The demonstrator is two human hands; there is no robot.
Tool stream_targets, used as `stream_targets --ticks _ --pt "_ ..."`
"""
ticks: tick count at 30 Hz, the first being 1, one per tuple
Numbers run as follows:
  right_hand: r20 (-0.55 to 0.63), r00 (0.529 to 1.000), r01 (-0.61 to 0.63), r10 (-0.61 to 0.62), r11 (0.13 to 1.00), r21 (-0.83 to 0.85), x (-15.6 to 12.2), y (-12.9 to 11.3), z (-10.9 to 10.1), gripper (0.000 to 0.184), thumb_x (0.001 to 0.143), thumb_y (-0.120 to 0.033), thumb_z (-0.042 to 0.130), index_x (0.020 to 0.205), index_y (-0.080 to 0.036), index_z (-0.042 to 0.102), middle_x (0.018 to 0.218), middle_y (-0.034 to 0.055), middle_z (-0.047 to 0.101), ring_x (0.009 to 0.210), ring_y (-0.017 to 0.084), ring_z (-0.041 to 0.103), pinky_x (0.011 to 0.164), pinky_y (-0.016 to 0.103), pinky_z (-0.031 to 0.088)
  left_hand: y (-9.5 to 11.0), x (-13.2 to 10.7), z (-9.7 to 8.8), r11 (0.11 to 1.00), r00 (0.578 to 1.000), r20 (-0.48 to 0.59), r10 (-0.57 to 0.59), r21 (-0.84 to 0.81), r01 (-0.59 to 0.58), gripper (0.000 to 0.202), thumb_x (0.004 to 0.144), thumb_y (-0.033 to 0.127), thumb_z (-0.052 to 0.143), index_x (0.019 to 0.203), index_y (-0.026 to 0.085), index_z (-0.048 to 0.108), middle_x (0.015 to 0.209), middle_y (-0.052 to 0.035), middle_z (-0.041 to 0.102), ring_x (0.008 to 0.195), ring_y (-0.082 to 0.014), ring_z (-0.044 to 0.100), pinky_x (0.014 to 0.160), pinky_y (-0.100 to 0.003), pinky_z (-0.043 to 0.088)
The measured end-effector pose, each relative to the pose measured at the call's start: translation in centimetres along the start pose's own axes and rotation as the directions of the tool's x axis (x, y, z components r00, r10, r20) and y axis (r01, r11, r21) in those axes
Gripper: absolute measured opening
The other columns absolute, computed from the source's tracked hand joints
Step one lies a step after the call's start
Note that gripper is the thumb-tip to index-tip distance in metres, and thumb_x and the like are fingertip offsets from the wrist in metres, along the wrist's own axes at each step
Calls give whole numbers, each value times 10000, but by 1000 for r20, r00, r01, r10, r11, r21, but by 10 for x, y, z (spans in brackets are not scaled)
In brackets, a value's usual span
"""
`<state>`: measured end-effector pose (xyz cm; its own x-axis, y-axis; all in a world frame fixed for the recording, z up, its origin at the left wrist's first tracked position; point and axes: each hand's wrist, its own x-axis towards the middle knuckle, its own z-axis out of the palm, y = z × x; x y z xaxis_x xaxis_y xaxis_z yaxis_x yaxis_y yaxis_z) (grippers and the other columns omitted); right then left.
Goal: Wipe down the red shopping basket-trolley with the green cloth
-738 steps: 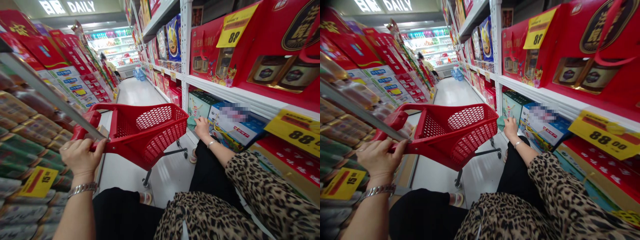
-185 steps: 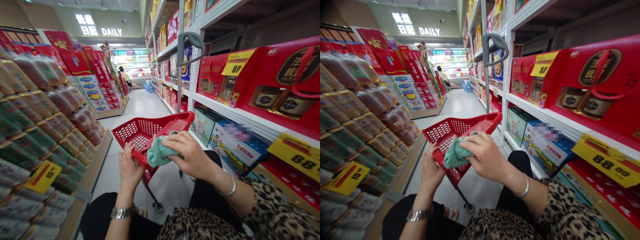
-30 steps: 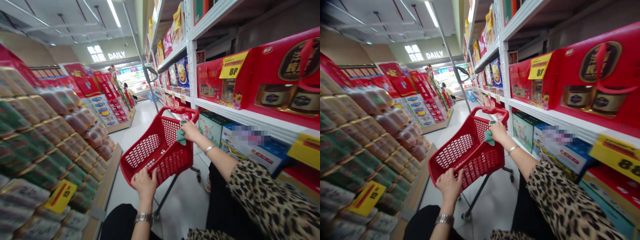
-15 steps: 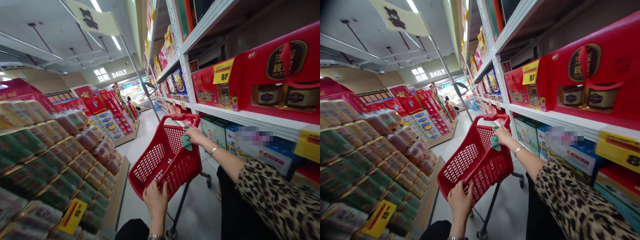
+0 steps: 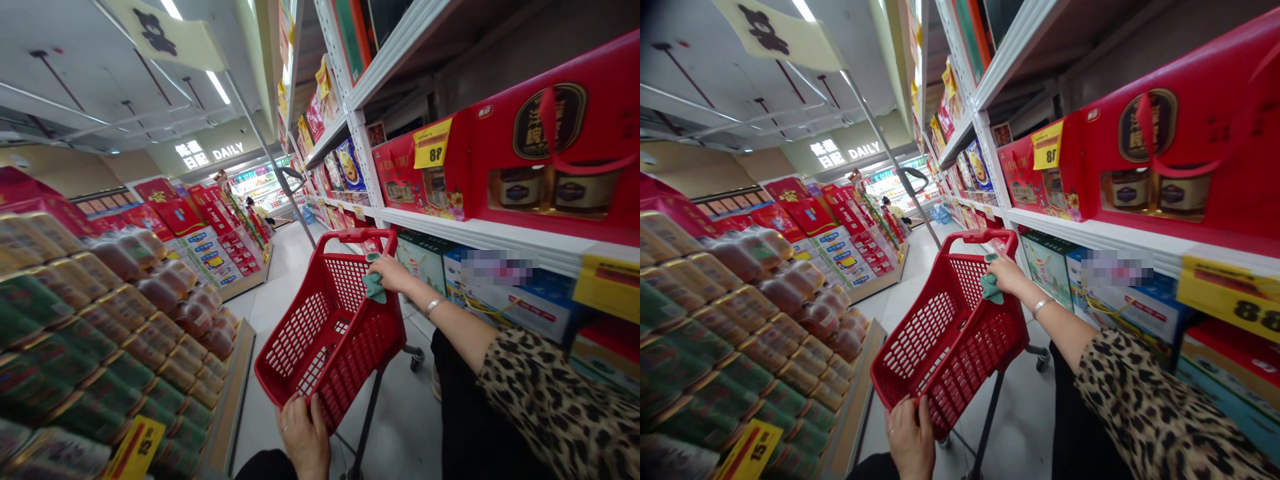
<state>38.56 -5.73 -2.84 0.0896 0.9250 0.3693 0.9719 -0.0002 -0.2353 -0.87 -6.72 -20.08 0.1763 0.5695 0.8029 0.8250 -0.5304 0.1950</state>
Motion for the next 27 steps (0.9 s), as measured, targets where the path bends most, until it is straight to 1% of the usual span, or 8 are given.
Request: stream_targets --ticks 5,10,13,17,19,22,24,27 --pt "-41 999 30 -28 999 35 -9 8 2 361 699 3 618 939 -203 791 1068 73 769 1089 236 649 1007 346 415 -1 -6 2 997 995 -72 64 45 -61 340 1020 395 449 769 243 621 854 -89 722 891 -263 666 1048 -502 458" --pt "-110 991 92 -77 987 133 -18 14 3 384 677 15 616 946 -203 784 1056 66 776 1103 237 654 1036 363 418 1 -9 -1 988 985 -100 140 81 -132 301 1019 370 476 798 238 632 818 -66 711 851 -252 663 1030 -479 463" --pt "-117 991 73 -57 988 136 -24 14 2 396 683 17 604 961 -199 785 1058 71 777 1111 239 658 1048 367 423 0 -8 -3 984 982 -103 158 95 -148 288 1021 357 478 811 237 635 800 -60 708 835 -248 663 1018 -471 470" --pt "-112 994 30 -15 991 130 -30 10 2 397 693 8 605 980 -199 786 1087 80 777 1137 246 658 1075 386 423 -7 -9 -3 977 977 -79 199 94 -191 244 997 340 519 815 246 652 768 -46 703 795 -241 657 985 -449 485" --pt "-119 993 31 -12 987 157 -34 8 6 420 680 13 609 990 -208 786 1118 76 777 1178 252 650 1111 413 407 -8 -10 -3 981 982 -61 177 85 -172 232 986 343 529 814 251 655 768 -42 704 788 -241 654 985 -449 487" --pt "-143 989 71 -40 973 219 -40 2 17 446 660 18 613 994 -222 786 1140 69 778 1225 257 637 1151 452 381 -3 -11 -4 995 994 -59 89 58 -85 245 989 350 506 812 250 642 797 -59 711 822 -250 659 1023 -474 473" --pt "-157 987 85 -45 963 254 -45 -6 26 442 661 16 607 985 -227 784 1140 65 778 1245 258 629 1167 470 363 1 -11 -5 998 997 -62 50 37 -48 245 990 352 501 812 249 633 809 -68 713 837 -253 662 1045 -488 463" --pt "-160 987 73 -28 956 284 -53 -24 40 417 680 6 597 974 -229 776 1137 62 773 1260 260 616 1182 475 338 4 -10 -7 999 998 -62 30 20 -28 237 987 357 510 809 253 627 806 -64 714 838 -251 668 1058 -491 463"
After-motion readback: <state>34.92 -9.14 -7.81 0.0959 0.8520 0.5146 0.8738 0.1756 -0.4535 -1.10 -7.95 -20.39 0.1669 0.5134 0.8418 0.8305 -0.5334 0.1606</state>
